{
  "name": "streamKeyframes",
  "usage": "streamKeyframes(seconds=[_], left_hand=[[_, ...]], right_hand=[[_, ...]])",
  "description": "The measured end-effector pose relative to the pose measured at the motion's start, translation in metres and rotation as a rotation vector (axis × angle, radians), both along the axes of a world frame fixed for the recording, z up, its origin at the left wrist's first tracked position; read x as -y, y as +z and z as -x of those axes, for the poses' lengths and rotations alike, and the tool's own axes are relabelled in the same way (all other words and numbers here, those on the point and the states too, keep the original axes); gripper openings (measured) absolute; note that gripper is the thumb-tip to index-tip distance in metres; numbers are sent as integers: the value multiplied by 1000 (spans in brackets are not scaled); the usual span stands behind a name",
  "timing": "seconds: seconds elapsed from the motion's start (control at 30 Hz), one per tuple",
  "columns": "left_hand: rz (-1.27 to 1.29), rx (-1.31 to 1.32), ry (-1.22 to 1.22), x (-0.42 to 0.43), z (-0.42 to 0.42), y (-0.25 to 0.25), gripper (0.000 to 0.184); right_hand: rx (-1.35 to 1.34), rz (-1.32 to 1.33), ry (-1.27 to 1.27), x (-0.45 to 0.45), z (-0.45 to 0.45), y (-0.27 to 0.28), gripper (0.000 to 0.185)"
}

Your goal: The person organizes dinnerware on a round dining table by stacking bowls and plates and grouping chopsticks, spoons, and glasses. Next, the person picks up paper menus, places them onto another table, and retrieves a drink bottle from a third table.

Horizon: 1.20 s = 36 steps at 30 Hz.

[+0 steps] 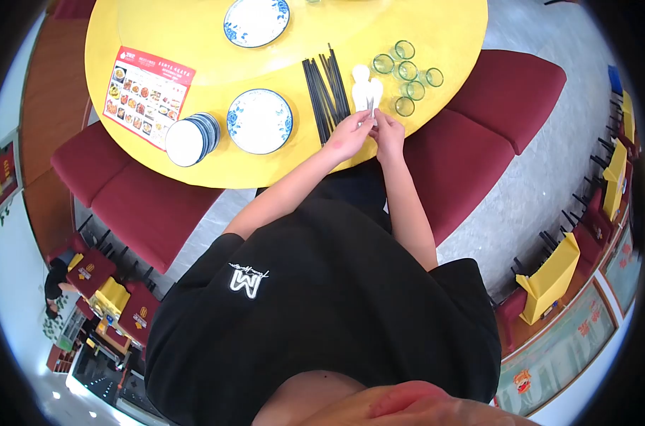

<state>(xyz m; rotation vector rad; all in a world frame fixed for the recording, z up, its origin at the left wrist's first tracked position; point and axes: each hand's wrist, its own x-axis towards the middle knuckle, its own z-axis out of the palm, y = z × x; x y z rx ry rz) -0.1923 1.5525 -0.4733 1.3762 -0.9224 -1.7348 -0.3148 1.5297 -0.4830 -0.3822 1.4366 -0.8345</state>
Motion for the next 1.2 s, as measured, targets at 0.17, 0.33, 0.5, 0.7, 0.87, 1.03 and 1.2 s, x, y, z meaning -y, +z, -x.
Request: streamKeyframes(seconds=[0.17,0.33,0.5,0.7,0.87,1.03,1.2], left_hand=[[-132,-5,43,-23,-38,25,35],[88,308,394,5,-123,49,31],[284,1181,870,127,-235,-8,39],[84,955,550,152,-292,-75,28],[50,914,617,89,-249,-10,26],[165,766,695,-50,-196,48,26],[-143,683,681,-124,-182,33,35]], right_hand=[[-519,-4,418,-18,14,27,38],[-967,463,749,-16,-2,64,32],[-497,562,679,96,-116,17,34],[-606,449,625,199,-226,-47,47],[-515,741,730,169,-191,-38,39],[-527,597,901,60,-156,45,38],[-546,590,927,-3,-163,39,31]])
